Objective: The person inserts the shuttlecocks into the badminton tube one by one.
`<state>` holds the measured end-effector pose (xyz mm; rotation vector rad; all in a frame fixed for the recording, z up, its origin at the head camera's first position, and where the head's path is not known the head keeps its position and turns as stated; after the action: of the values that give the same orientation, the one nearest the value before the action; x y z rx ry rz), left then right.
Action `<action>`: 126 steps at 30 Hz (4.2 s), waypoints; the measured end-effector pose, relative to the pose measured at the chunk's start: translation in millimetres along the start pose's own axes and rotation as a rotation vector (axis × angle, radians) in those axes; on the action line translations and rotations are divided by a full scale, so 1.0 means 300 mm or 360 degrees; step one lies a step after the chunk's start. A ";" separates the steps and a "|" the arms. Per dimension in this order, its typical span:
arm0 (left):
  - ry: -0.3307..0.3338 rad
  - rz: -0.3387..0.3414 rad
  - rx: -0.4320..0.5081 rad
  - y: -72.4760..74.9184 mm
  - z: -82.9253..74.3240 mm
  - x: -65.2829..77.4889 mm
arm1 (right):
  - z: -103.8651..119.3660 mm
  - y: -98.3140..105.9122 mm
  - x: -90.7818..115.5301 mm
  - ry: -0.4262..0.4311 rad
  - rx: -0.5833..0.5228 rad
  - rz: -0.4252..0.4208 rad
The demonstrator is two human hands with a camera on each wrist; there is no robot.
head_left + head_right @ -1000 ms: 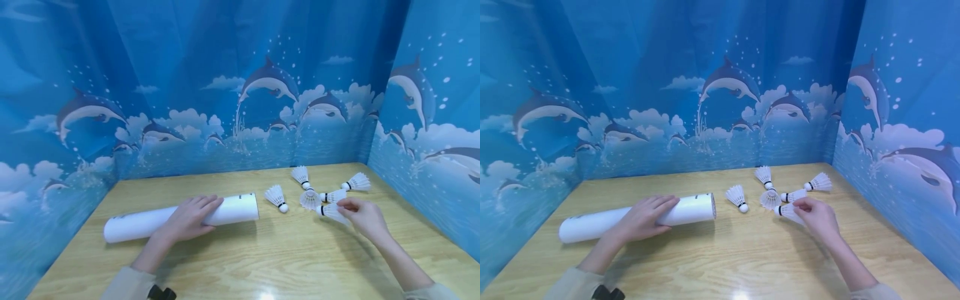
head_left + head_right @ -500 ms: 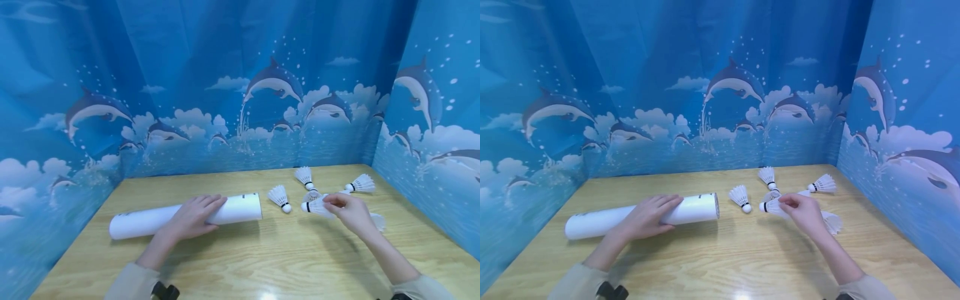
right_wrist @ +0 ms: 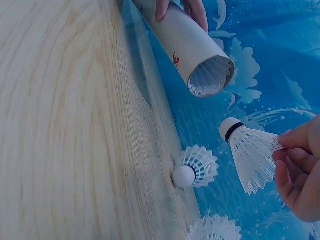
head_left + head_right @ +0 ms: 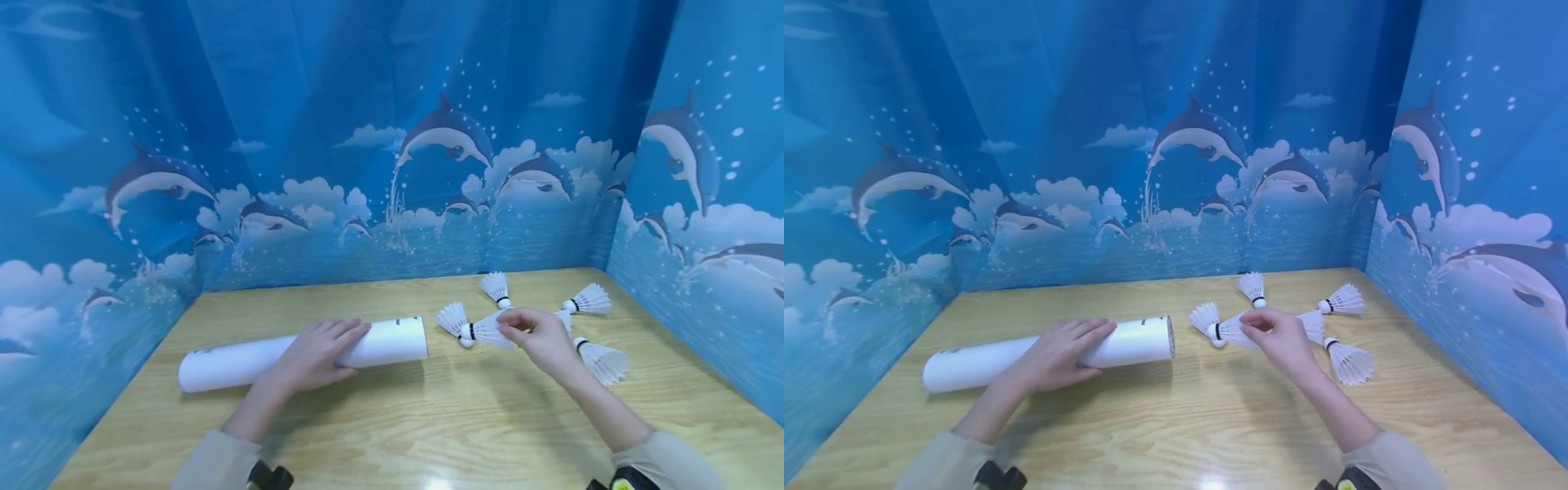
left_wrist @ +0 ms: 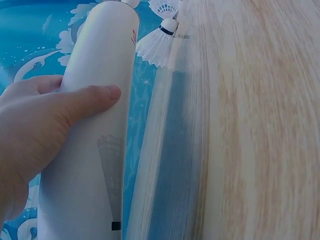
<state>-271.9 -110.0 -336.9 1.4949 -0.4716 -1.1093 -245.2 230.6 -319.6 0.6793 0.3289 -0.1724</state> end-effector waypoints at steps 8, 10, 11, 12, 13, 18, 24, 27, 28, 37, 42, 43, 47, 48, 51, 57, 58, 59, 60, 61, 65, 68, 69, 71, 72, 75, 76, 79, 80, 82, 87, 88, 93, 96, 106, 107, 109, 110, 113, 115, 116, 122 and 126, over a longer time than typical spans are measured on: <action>0.0005 0.0002 -0.0013 0.001 -0.001 0.001 | 0.044 -0.072 -0.011 0.0046 -0.0135 0.0037; 0.0003 -0.0004 -0.0008 0.004 -0.002 0.001 | 0.053 -0.089 -0.011 0.0045 -0.0153 0.0054; 0.0001 -0.0004 -0.0007 0.002 -0.002 0.001 | 0.058 -0.097 -0.011 0.0050 -0.0165 0.0061; -0.0001 -0.0004 -0.0008 0.001 -0.002 0.002 | 0.063 -0.105 -0.011 0.0056 -0.0176 0.0065; -0.0002 -0.0002 -0.0010 0.000 -0.002 0.002 | 0.069 -0.112 -0.010 0.0067 -0.0185 0.0066; -0.0007 -0.0009 -0.0010 0.000 -0.004 0.003 | 0.095 -0.143 -0.005 0.0118 -0.0250 0.0085; -0.0012 -0.0019 -0.0015 0.000 -0.005 0.003 | 0.107 -0.183 -0.005 0.0073 -0.0347 0.0170; -0.0026 -0.0027 -0.0015 0.000 -0.007 0.003 | 0.110 -0.198 -0.007 0.0072 -0.0387 0.0171; -0.0033 -0.0031 -0.0016 -0.001 -0.007 0.003 | 0.112 -0.204 -0.007 0.0076 -0.0403 0.0169; -0.0051 -0.0051 -0.0014 -0.003 -0.010 -0.001 | 0.112 -0.258 -0.010 -0.0060 -0.0534 0.0209; -0.0052 -0.0055 -0.0017 -0.001 -0.010 -0.001 | 0.117 -0.283 -0.004 -0.0201 -0.0606 0.0236; -0.0052 -0.0053 -0.0018 -0.001 -0.011 -0.001 | 0.117 -0.287 -0.003 -0.0225 -0.0621 0.0240; -0.0045 -0.0044 -0.0025 -0.003 -0.011 0.000 | 0.120 -0.296 -0.003 -0.0276 -0.0678 0.0245; -0.0044 -0.0042 -0.0027 -0.003 -0.011 0.000 | 0.119 -0.297 -0.003 -0.0287 -0.0686 0.0246; -0.0039 -0.0041 -0.0035 -0.003 -0.011 0.001 | 0.114 -0.298 -0.005 -0.0314 -0.0690 0.0231; -0.0031 -0.0039 -0.0058 -0.007 -0.012 0.001 | 0.102 -0.289 -0.006 -0.0334 -0.0594 0.0190; -0.0031 -0.0038 -0.0056 -0.008 -0.012 0.001 | 0.100 -0.287 -0.006 -0.0326 -0.0566 0.0183; -0.0031 -0.0035 -0.0055 -0.008 -0.012 0.000 | 0.098 -0.286 -0.007 -0.0317 -0.0534 0.0176; -0.0030 -0.0034 -0.0053 -0.009 -0.012 0.000 | 0.098 -0.284 -0.007 -0.0301 -0.0504 0.0171; -0.0029 -0.0033 -0.0052 -0.008 -0.013 0.000 | 0.097 -0.282 -0.007 -0.0282 -0.0475 0.0161; -0.0026 -0.0031 -0.0049 -0.008 -0.013 0.000 | 0.097 -0.277 -0.008 -0.0204 -0.0377 0.0134; -0.0027 -0.0031 -0.0053 -0.009 -0.013 0.000 | 0.098 -0.278 -0.009 -0.0149 -0.0353 0.0130; -0.0029 -0.0032 -0.0055 -0.009 -0.013 0.000 | 0.099 -0.279 -0.008 -0.0135 -0.0354 0.0130; -0.0033 -0.0037 -0.0056 -0.010 -0.013 0.000 | 0.102 -0.280 -0.008 -0.0103 -0.0361 0.0125; -0.0035 -0.0040 -0.0056 -0.011 -0.012 0.000 | 0.104 -0.281 -0.007 -0.0090 -0.0367 0.0121; -0.0047 -0.0055 -0.0054 -0.012 -0.012 -0.001 | 0.105 -0.288 -0.006 -0.0096 -0.0396 0.0123; -0.0050 -0.0060 -0.0053 -0.013 -0.012 -0.001 | 0.105 -0.291 -0.005 -0.0102 -0.0407 0.0126; -0.0062 -0.0073 -0.0053 -0.014 -0.012 -0.002 | 0.106 -0.301 -0.004 -0.0137 -0.0444 0.0134; -0.0065 -0.0076 -0.0052 -0.014 -0.012 -0.002 | 0.108 -0.302 -0.003 -0.0143 -0.0455 0.0135; -0.0067 -0.0079 -0.0055 -0.014 -0.012 -0.003 | 0.112 -0.306 -0.002 -0.0151 -0.0476 0.0133; -0.0064 -0.0077 -0.0069 -0.011 -0.012 -0.004 | 0.119 -0.313 -0.004 -0.0169 -0.0500 0.0133; -0.0062 -0.0074 -0.0070 -0.011 -0.012 -0.004 | 0.119 -0.315 -0.005 -0.0172 -0.0504 0.0135; -0.0058 -0.0068 -0.0067 -0.014 -0.010 -0.004 | 0.116 -0.327 -0.009 -0.0181 -0.0505 0.0149; -0.0056 -0.0068 -0.0061 -0.014 -0.009 -0.003 | 0.114 -0.333 -0.010 -0.0177 -0.0494 0.0154; -0.0041 -0.0049 -0.0053 -0.012 -0.010 -0.003 | 0.113 -0.337 -0.009 -0.0199 -0.0445 0.0220; -0.0043 -0.0050 -0.0052 -0.013 -0.010 -0.003 | 0.114 -0.337 -0.008 -0.0201 -0.0446 0.0227; -0.0047 -0.0054 -0.0053 -0.013 -0.009 -0.003 | 0.115 -0.337 -0.007 -0.0203 -0.0455 0.0244; -0.0050 -0.0055 -0.0055 -0.014 -0.009 -0.002 | 0.115 -0.337 -0.007 -0.0206 -0.0461 0.0255; -0.0052 -0.0057 -0.0056 -0.015 -0.008 -0.001 | 0.115 -0.339 -0.006 -0.0211 -0.0478 0.0292; -0.0050 -0.0056 -0.0058 -0.015 -0.007 0.001 | 0.113 -0.341 -0.006 -0.0228 -0.0497 0.0320; -0.0049 -0.0054 -0.0059 -0.015 -0.007 0.001 | 0.111 -0.341 -0.006 -0.0237 -0.0507 0.0336; -0.0053 -0.0046 -0.0073 -0.017 -0.007 0.002 | 0.103 -0.326 -0.002 -0.0268 -0.0565 0.0428; -0.0061 -0.0056 -0.0076 -0.016 -0.008 0.001 | 0.099 -0.305 0.002 -0.0216 -0.0540 0.0508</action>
<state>-271.0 -107.7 -341.9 1.4474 -0.4433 -1.1709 -261.6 141.5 -351.8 0.3740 0.1110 0.1399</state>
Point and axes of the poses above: each hand's wrist, its own x-axis away from the middle knuckle, its own y-axis out of the back of the hand, z = x × y, the point moved 4 cm from there along -x, towards the middle knuckle, and after that the axes turned 5 degrees about -y, right-handed, at the moved point
